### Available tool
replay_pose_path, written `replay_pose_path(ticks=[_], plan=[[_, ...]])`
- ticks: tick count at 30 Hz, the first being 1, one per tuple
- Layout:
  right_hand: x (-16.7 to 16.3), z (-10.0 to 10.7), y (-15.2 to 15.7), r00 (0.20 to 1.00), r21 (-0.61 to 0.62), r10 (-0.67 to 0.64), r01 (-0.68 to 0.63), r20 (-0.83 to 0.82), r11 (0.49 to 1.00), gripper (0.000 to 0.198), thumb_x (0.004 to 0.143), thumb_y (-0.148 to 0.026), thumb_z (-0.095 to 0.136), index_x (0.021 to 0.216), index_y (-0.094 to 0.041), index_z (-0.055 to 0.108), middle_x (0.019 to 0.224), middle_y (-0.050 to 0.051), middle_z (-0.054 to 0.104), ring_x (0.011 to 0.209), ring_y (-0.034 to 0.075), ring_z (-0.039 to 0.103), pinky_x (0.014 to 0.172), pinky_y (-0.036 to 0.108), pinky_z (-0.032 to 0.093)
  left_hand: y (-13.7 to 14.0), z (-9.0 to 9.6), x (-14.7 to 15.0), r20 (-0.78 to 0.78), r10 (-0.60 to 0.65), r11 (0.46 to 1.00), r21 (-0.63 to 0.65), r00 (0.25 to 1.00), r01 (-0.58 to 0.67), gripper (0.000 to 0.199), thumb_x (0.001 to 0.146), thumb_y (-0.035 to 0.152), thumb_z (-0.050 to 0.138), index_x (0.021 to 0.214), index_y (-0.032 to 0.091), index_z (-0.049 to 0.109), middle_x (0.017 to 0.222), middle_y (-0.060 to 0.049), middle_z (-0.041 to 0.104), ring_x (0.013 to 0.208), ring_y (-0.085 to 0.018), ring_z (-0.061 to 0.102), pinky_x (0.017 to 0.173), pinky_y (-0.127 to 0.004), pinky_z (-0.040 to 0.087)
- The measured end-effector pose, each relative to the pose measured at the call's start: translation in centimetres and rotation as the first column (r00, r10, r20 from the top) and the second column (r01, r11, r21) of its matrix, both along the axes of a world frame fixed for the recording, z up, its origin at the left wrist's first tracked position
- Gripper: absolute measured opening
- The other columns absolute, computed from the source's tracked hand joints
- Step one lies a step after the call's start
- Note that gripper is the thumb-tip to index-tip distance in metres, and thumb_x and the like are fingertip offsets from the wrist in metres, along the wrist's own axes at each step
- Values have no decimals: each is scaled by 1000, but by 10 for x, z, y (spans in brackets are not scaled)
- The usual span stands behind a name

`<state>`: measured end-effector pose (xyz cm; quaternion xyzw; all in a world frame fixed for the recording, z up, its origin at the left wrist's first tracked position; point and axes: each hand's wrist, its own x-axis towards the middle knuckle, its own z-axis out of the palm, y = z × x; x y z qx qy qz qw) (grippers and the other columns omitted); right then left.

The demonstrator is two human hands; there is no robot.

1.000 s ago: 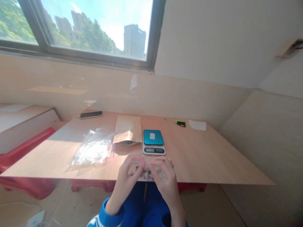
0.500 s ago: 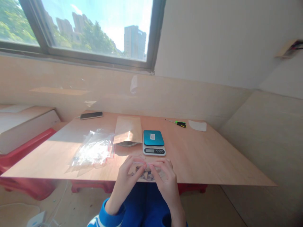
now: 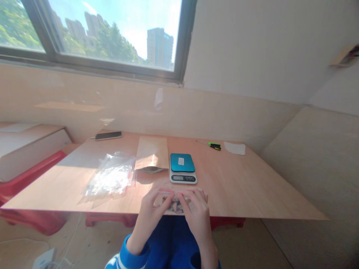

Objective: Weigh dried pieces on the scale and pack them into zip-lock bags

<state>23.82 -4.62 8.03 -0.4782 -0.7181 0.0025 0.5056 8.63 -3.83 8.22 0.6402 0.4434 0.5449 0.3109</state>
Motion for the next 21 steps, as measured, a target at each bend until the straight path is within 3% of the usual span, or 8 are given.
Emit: replay_pose_path(ticks=[14,21], plan=[[-8,-12,3,991,88,-128,131,-37,987,21,95,-22,49,74,-23,54,70,0,58,71,18,51,72,31,33,-7,-1,11,-3,79,997,-20,997,-79,10,80,30,65,81,20,68,77,-3,71,74,-18,66,66,-27,52],[-5,-4,-2,997,5,1,0,-72,1000,15,91,-18,51,78,-21,55,73,0,58,72,18,52,72,31,33,0,-4,6,49,6,998,-70,999,-3,16,82,34,64,78,19,71,84,-5,73,80,-19,68,73,-28,54]])
